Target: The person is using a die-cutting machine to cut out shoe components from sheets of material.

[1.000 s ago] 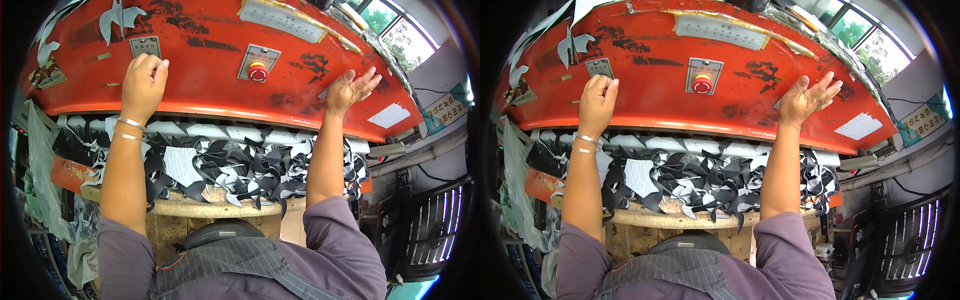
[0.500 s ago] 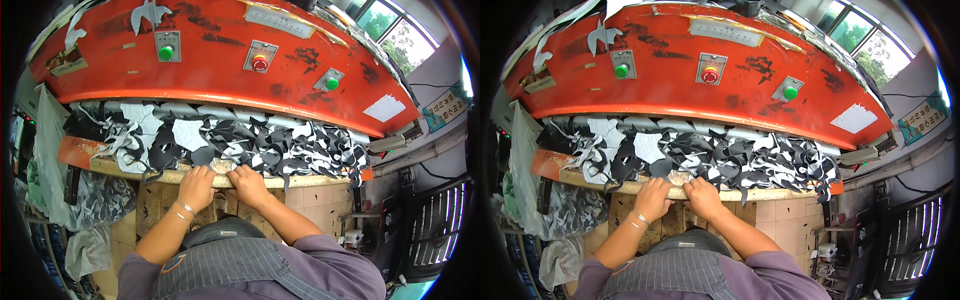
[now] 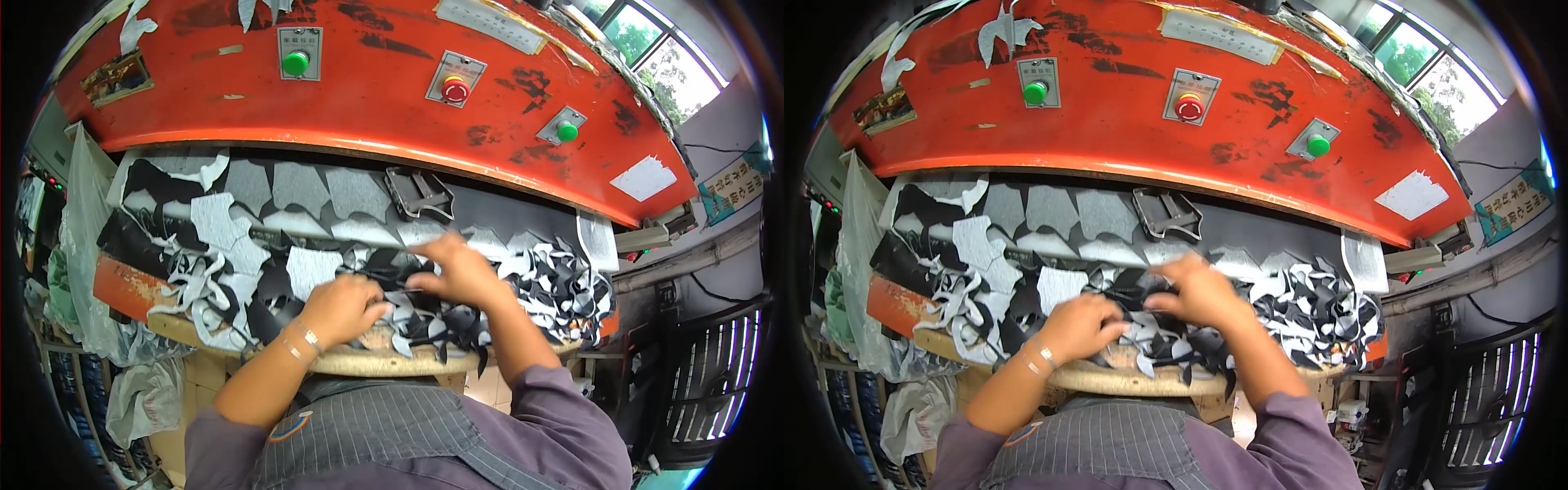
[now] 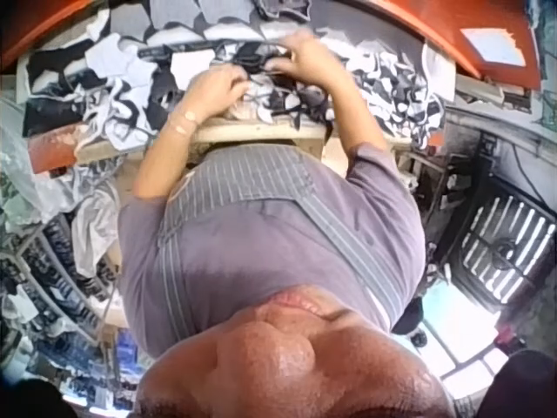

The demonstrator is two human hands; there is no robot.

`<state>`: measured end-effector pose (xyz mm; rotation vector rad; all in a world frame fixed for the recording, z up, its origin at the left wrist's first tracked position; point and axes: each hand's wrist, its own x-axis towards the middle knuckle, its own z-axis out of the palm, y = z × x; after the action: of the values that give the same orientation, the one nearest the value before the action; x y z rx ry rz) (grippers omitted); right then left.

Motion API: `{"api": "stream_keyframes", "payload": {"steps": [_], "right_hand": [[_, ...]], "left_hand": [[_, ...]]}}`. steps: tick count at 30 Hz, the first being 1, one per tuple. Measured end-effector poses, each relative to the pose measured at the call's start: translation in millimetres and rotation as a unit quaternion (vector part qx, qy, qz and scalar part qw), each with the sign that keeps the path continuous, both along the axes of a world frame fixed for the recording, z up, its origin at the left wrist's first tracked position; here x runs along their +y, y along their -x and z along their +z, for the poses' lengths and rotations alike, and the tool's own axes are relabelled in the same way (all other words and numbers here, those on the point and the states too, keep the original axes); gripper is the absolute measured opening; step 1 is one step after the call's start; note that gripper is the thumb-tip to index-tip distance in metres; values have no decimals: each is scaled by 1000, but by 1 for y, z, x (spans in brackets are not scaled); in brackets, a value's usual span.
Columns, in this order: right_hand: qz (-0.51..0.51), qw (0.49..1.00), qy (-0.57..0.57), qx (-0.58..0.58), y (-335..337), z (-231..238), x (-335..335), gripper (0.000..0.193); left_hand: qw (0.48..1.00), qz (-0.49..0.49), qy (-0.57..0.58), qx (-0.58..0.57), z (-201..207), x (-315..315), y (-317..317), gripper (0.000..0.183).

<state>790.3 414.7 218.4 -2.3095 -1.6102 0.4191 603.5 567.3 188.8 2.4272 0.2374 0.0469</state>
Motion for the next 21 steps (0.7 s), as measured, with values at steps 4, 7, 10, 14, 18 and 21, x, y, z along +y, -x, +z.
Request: {"api": "stream_keyframes", "payload": {"steps": [4,7,10,14,18,21], "right_hand": [[-26,990,5,-139,-79,-5,67,75],[68,995,67,10,-123,-28,82,69],[55,995,-40,78,-138,-39,67,58],[-48,935,-234,262,-122,-50,37,55],[-43,853,-197,482,-50,-49,39,54],[87,923,-142,348,-6,-49,62,51]], "left_hand": [[966,118,-124,-193,-39,41,-78,30],[981,68,-135,-118,-54,46,-96,18],[989,-82,-38,113,-37,49,-79,21],[994,-107,15,13,-43,56,-50,44],[957,63,155,-239,-35,63,-48,70],[942,78,253,-205,-18,72,-31,79]]}}
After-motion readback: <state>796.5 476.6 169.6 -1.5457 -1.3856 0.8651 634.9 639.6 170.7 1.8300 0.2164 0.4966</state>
